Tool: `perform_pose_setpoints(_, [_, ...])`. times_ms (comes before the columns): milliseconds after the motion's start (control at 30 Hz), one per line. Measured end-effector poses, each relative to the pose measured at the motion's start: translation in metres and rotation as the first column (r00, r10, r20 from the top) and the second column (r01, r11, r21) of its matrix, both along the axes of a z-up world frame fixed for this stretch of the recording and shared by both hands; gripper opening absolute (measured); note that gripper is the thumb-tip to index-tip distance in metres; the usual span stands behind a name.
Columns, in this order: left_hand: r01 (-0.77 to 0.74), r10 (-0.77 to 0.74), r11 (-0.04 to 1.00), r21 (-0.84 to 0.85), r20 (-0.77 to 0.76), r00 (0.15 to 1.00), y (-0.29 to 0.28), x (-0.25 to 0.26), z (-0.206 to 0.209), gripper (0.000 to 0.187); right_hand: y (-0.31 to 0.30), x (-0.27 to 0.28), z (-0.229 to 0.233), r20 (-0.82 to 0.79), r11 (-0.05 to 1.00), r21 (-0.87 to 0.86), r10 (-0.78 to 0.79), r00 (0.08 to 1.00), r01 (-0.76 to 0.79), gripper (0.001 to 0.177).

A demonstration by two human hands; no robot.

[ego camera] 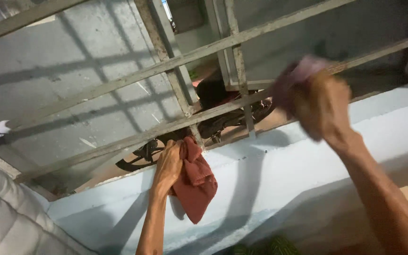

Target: Cleaning a metal window frame using two cloths

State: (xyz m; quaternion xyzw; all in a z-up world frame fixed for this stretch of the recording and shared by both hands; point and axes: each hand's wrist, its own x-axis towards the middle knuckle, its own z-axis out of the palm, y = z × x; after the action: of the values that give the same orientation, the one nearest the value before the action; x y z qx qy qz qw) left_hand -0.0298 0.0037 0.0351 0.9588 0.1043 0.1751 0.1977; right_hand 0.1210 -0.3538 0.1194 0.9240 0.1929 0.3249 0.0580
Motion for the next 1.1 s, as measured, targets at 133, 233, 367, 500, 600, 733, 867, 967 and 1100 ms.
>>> perform_pose_setpoints(133, [0.012, -0.038, 0.989, 0.15, 0.173, 0.984, 0.005, 0.004, -0.016, 0.032, 0.012, 0.001, 0.056, 0.168, 0.502, 0.752, 0.482, 0.86, -0.428, 0.016])
perform_pose_setpoints(233, [0.061, -0.097, 0.98, 0.192, 0.188, 0.977, 0.009, 0.006, -0.017, 0.032, 0.04, 0.0, 0.075, 0.019, 0.197, 0.908, 0.86, 0.509, -0.368, 0.02])
perform_pose_setpoints(367, [0.03, -0.052, 0.99, 0.136, 0.159, 0.986, 0.014, 0.008, -0.022, 0.019, 0.066, 0.006, 0.07, 0.263, -0.224, 0.898, 0.963, 0.053, -0.38, 0.047])
perform_pose_setpoints(500, [0.032, -0.033, 0.999, 0.016, 0.062, 0.998, 0.01, 0.005, -0.005, 0.036, 0.095, 0.061, 0.034, 0.299, -0.229, 0.935, 0.92, 0.252, -0.272, 0.026])
perform_pose_setpoints(600, [0.108, -0.107, 0.994, 0.002, 0.087, 0.99, 0.017, 0.008, -0.011, 0.039, 0.082, 0.058, 0.037, 0.196, -0.001, 0.851, 0.929, 0.315, -0.526, 0.031])
perform_pose_setpoints(733, [0.081, -0.082, 0.997, 0.01, 0.07, 0.994, 0.012, 0.005, -0.006, 0.032, 0.079, 0.061, 0.025, -0.001, 0.452, 0.666, 0.796, 0.605, -0.594, 0.035])
perform_pose_setpoints(867, [0.071, -0.07, 0.997, -0.013, 0.052, 0.996, 0.018, 0.012, -0.008, 0.033, 0.089, 0.055, 0.003, 0.308, 0.601, 0.487, 0.56, 0.769, -0.634, 0.016])
perform_pose_setpoints(967, [0.089, -0.096, 0.993, 0.076, 0.092, 0.991, 0.0, -0.002, 0.001, 0.033, 0.101, 0.036, -0.019, 0.751, 0.736, 0.255, 0.259, 0.608, -0.628, 0.015])
perform_pose_setpoints(1100, [0.186, -0.201, 0.978, 0.092, 0.201, 0.959, 0.011, 0.005, -0.011, 0.035, 0.144, -0.008, -0.048, 0.752, 0.581, 0.134, 0.468, 0.464, -0.803, 0.009])
